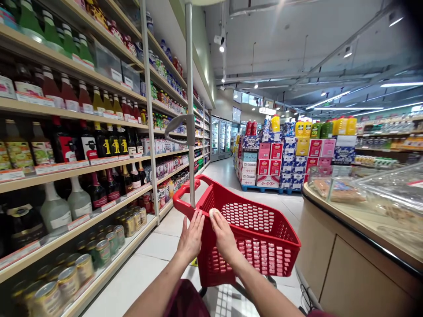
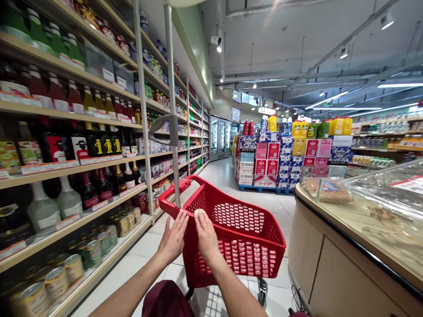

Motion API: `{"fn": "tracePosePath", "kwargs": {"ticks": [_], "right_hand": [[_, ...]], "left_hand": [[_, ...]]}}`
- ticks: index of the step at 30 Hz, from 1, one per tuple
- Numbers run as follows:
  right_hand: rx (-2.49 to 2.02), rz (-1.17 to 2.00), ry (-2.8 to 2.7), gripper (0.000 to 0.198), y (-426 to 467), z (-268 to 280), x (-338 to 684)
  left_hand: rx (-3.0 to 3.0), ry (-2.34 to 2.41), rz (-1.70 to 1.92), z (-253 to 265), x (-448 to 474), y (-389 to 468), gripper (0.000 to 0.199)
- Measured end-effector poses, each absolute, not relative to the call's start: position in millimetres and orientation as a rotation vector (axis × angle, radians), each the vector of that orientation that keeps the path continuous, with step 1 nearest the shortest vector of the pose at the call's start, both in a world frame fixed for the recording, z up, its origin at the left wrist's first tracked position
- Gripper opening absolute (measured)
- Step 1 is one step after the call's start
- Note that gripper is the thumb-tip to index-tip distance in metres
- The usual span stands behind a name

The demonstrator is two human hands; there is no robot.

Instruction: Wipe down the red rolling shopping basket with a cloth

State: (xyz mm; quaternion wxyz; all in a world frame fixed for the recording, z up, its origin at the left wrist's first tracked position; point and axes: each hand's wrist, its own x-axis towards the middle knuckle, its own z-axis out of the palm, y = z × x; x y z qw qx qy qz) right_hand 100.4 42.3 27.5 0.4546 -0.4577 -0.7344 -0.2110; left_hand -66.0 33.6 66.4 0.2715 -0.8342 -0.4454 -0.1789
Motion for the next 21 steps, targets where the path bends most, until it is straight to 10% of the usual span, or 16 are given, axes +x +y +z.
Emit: {"fn": "tracePosePath", "kwargs": {"ticks": [21], "right_hand": [[-1.516, -0.638, -1.35, 0.064, 17, -48, 249]], "left_hand": [[-2.379, -1.222, -0.289, 66, -2, 28, 0.066]]}}
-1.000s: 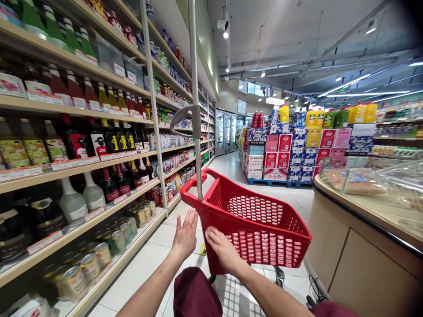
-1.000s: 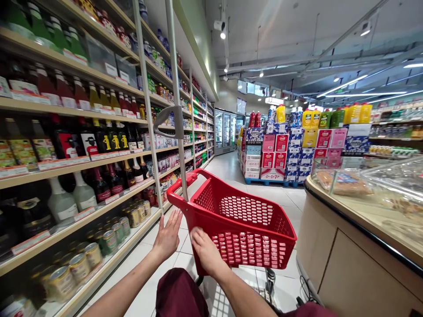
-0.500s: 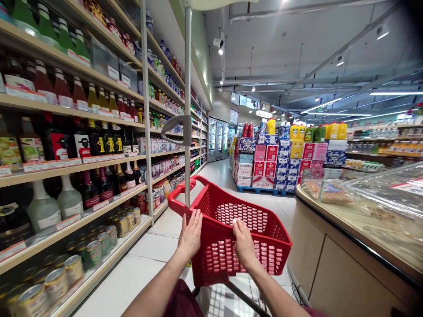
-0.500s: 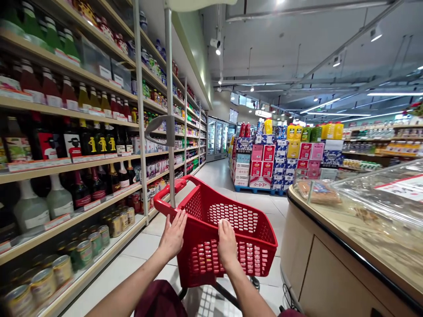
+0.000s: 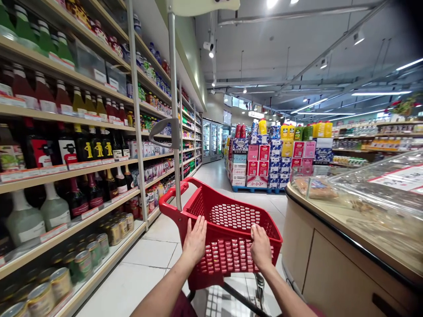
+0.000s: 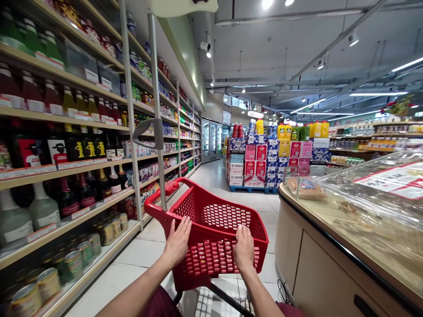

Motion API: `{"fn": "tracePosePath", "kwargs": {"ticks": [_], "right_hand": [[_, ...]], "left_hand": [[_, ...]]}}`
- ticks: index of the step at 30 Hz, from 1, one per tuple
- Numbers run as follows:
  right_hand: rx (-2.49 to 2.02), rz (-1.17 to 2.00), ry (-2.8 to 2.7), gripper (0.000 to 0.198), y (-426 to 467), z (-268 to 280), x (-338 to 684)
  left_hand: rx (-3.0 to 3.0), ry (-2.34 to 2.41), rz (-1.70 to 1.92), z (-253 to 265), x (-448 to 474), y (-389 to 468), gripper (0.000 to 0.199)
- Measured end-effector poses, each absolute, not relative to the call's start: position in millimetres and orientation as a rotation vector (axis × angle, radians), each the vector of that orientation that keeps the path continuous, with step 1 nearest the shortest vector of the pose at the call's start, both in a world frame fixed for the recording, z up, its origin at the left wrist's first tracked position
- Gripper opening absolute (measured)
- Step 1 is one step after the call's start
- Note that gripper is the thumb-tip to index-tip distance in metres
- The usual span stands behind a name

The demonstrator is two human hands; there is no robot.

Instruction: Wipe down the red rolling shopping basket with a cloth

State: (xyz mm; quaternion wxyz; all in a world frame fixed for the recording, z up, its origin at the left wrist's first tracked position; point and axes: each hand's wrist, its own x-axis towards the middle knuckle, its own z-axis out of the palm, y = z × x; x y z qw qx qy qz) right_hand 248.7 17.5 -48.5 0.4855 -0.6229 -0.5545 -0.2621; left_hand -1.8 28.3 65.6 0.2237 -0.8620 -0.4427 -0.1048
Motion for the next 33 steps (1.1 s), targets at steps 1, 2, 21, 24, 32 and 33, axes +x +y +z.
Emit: {"fn": "tracePosePath", "kwargs": {"ticks": [1, 2, 21, 24, 32, 33], "right_hand": [[-1.5, -0.642, -1.402, 0.064, 17, -47, 244], [-1.466, -0.64, -1.493, 0.064, 17, -44, 237], [-1.623, -0.623, -1.449, 0.056, -33, -56, 301], [-1.707, -0.592, -1.363, 0.058, -49, -90, 323], [-1.574, -0.445, -1.616, 0.06, -74, -98, 296], [-1.529, -0.479, -1.596, 0.058, -70, -83, 295]], "left_hand": [[-2.401, -1.205, -0.274, 64, 5, 26, 0.064], [-2.416, -1.197, -0.262, 64, 12, 25, 0.063], [-2.471, -1.131, -0.226, 46, 53, 14, 0.066], [-2.487, -1.085, -0.228, 38, 54, 10, 0.067], [-2.588, -0.946, -0.212, 19, 61, 1, 0.07], [-2.581, -0.95, -0.215, 20, 62, 1, 0.07]]}}
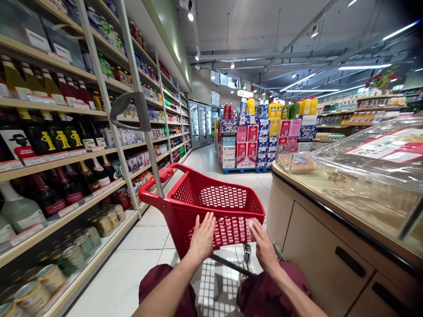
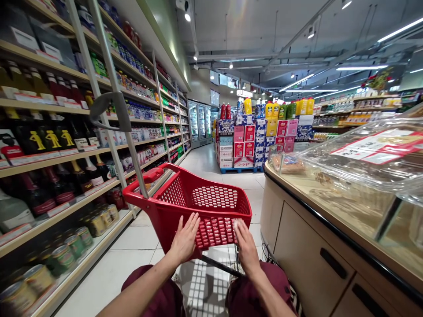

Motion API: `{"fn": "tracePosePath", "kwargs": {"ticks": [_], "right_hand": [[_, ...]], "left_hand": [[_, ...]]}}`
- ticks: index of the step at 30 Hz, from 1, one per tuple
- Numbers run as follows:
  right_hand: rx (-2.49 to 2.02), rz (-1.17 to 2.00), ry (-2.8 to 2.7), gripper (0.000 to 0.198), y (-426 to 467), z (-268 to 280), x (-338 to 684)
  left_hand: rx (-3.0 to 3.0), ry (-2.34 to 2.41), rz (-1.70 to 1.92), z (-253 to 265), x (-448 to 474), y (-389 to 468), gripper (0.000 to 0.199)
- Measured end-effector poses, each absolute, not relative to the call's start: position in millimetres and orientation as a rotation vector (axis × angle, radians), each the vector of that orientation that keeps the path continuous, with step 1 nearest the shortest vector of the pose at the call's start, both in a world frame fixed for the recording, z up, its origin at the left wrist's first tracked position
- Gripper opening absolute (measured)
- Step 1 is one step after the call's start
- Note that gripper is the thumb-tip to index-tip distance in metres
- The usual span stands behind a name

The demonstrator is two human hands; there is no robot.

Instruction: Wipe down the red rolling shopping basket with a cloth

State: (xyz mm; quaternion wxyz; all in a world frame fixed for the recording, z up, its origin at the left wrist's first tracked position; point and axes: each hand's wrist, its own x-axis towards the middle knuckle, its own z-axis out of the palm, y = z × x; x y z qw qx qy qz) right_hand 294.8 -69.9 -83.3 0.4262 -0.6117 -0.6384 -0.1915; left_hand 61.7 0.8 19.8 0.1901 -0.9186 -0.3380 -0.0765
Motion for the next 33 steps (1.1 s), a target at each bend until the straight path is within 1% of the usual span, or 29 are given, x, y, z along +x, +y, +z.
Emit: {"fn": "tracePosePath", "kwargs": {"ticks": [2, 3, 7, 9, 12, 15, 20, 26, 31, 33], "right_hand": [[-1.472, -0.525, -1.573, 0.055, -60, -63, 293], [-1.466, -0.538, -1.572, 0.054, -56, -62, 292], [-1.447, -0.559, -1.694, 0.054, -52, -98, 282], [-1.425, -0.532, -1.771, 0.054, -55, -107, 273], [-1.392, -0.508, -1.765, 0.056, -51, -85, 260], [-1.356, -0.554, -1.739, 0.052, -40, -66, 251], [-1.375, -0.548, -1.825, 0.051, -34, -89, 240], [-1.297, -0.58, -1.81, 0.053, -24, -62, 223], [-1.203, -0.688, -1.908, 0.053, -26, -77, 212], [-1.199, -0.665, -1.94, 0.051, -26, -69, 206]], "left_hand": [[-2.571, -0.955, -0.221, 23, 63, 0, 0.068], [-2.57, -0.956, -0.222, 24, 63, -1, 0.068], [-2.595, -0.943, -0.19, 27, 59, -4, 0.069], [-2.594, -0.965, -0.181, 28, 55, -4, 0.068], [-2.589, -1.017, -0.211, 29, 51, -3, 0.062], [-2.596, -1.039, -0.217, 28, 46, -2, 0.059], [-2.56, -1.04, -0.166, 23, 34, 0, 0.065], [-2.517, -1.064, -0.202, 20, 25, 5, 0.064], [-2.503, -1.063, -0.197, 17, 16, 5, 0.067], [-2.488, -1.076, -0.205, 16, 12, 6, 0.068]]}}
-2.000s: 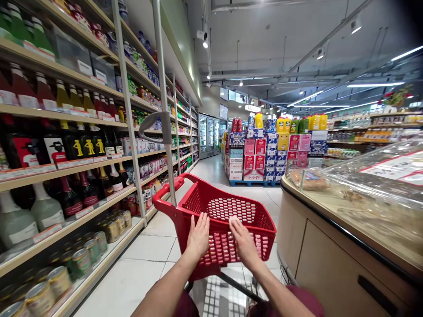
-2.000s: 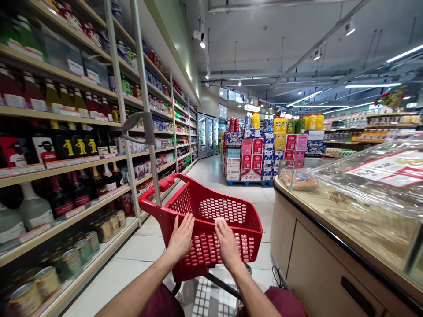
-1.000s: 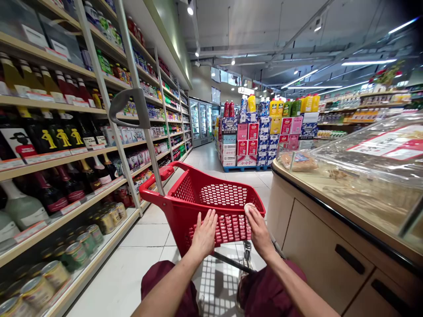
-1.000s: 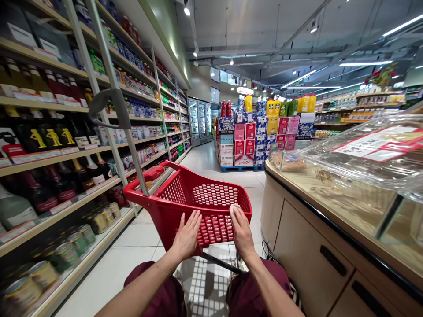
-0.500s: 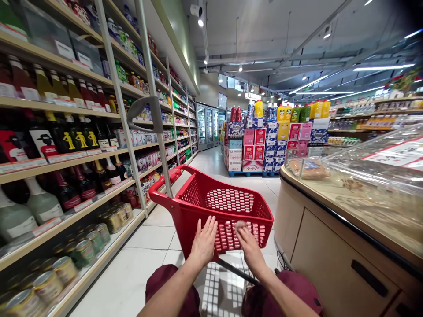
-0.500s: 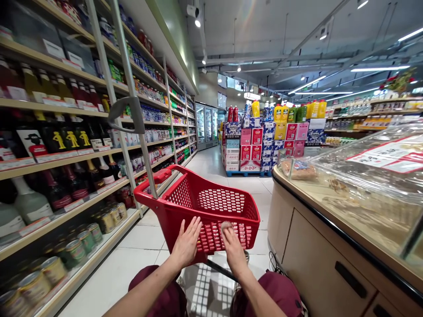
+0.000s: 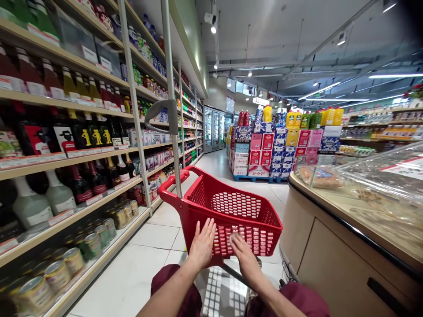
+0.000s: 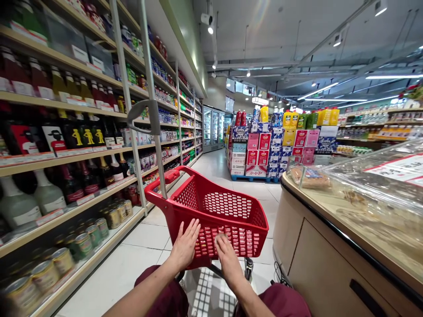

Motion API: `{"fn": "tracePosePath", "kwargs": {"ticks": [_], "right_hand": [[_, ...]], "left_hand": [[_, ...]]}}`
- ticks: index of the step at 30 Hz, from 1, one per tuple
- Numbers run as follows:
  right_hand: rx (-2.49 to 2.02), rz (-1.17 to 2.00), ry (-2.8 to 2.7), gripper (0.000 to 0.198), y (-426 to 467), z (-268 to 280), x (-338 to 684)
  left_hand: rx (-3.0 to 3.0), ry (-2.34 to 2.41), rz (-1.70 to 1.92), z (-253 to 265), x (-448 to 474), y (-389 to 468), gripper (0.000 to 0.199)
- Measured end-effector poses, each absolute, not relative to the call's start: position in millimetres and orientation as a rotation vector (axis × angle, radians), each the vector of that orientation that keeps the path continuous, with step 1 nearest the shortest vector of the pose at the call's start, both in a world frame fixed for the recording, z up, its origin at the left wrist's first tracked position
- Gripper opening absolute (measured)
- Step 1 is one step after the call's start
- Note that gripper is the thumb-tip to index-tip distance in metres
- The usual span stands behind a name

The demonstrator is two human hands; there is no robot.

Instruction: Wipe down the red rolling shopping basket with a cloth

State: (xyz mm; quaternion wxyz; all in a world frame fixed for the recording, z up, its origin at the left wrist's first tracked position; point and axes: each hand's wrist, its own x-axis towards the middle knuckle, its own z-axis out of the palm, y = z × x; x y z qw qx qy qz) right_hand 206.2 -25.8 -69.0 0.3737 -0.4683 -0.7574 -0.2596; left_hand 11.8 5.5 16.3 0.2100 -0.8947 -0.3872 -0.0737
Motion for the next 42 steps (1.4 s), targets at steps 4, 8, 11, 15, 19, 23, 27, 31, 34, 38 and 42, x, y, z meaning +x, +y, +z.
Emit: {"fn": "tracePosePath", "kwargs": {"ticks": [4, 8, 11, 15, 19, 23, 27, 31, 34, 38, 42], "right_hand": [[-1.222, -0.63, -1.883, 0.048, -15, -42, 199], [-1.24, -0.662, -1.908, 0.049, -13, -64, 195], [-1.237, -0.636, -1.997, 0.05, -16, -72, 186], [-1.234, -0.612, -1.929, 0.05, -9, -45, 170], [-1.225, -0.62, -1.959, 0.052, -4, -58, 164], [-1.182, -0.58, -2.014, 0.055, -2, -63, 152], [-1.145, -0.576, -1.943, 0.054, 8, -31, 136], [-1.203, -0.564, -2.016, 0.052, 9, -40, 131], [-1.151, -0.551, -2.076, 0.055, 7, -43, 123], [-1.055, -0.556, -1.961, 0.061, 17, -15, 106], [-1.113, -0.527, -2.055, 0.054, 21, -22, 97]], "left_hand": [[-2.468, -1.093, -0.26, 18, 6, 7, 0.067], [-2.462, -1.094, -0.269, 17, -1, 8, 0.064], [-2.444, -1.117, -0.279, 18, -8, 10, 0.064], [-2.414, -1.16, -0.305, 25, -15, 10, 0.067], [-2.422, -1.169, -0.322, 26, -25, 11, 0.067], [-2.41, -1.2, -0.351, 23, -35, 15, 0.063], [-2.364, -1.243, -0.366, 27, -41, 15, 0.064], [-2.351, -1.248, -0.332, 31, -49, 15, 0.067], [-2.324, -1.282, -0.308, 30, -56, 17, 0.066], [-2.315, -1.327, -0.34, 31, -64, 21, 0.066], [-2.304, -1.364, -0.379, 31, -74, 20, 0.067]]}}
